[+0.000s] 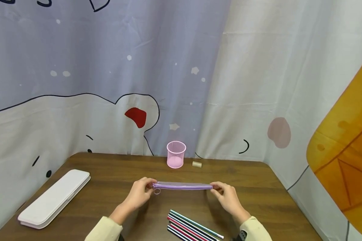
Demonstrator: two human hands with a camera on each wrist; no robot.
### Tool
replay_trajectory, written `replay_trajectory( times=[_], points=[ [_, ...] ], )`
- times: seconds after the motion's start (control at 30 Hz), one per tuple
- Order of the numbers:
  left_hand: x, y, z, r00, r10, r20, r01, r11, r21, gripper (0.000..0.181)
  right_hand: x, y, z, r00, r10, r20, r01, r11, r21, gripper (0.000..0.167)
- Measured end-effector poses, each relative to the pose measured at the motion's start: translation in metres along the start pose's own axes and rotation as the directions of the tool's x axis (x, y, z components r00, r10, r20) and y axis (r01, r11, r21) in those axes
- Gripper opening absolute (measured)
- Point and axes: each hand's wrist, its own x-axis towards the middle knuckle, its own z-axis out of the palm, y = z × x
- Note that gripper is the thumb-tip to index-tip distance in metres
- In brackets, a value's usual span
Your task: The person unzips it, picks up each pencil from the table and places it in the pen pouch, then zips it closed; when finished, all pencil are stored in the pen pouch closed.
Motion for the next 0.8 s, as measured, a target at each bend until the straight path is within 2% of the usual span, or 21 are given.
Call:
replay_trajectory(
  times=[0.07,0.17,0.33,0.47,0.57,0.7,0.8],
  points=[
    [0.003,0.003,0.0,0.999,-0.013,-0.036,0.011,0.999,-0.043,0.02,0.002,0.0,-0.002,0.999,0.011,-0.032,-0.01,0.999,0.038,0.016],
    [0.008,0.005,0.0,0.998,-0.039,-0.051,0.033,0.993,-0.115,0.019,0.004,0.0,-0.006,0.997,0.044,-0.061,-0.036,0.992,0.122,0.016],
    [0.011,0.004,0.001,0.996,-0.084,-0.021,0.077,0.967,-0.244,0.02,0.003,-0.003,-0.011,0.992,0.099,-0.082,-0.079,0.972,0.221,0.017],
    [0.01,0.003,0.002,0.996,-0.089,-0.008,0.082,0.945,-0.316,0.02,0.0,-0.014,-0.015,0.991,0.094,-0.1,-0.068,0.969,0.238,0.017],
    [0.008,0.008,-0.001,0.995,-0.095,-0.008,0.086,0.927,-0.366,0.019,0.001,-0.014,-0.013,0.988,0.121,-0.097,-0.092,0.962,0.259,0.018],
    [0.006,0.021,-0.01,0.993,-0.117,0.007,0.11,0.906,-0.408,0.02,0.003,-0.008,-0.001,0.982,0.172,-0.081,-0.136,0.933,0.332,0.023],
    [0.004,0.028,-0.013,0.993,-0.116,0.032,0.119,0.907,-0.404,0.02,0.004,-0.02,0.01,0.982,0.178,-0.067,-0.134,0.899,0.417,0.028]
  ],
)
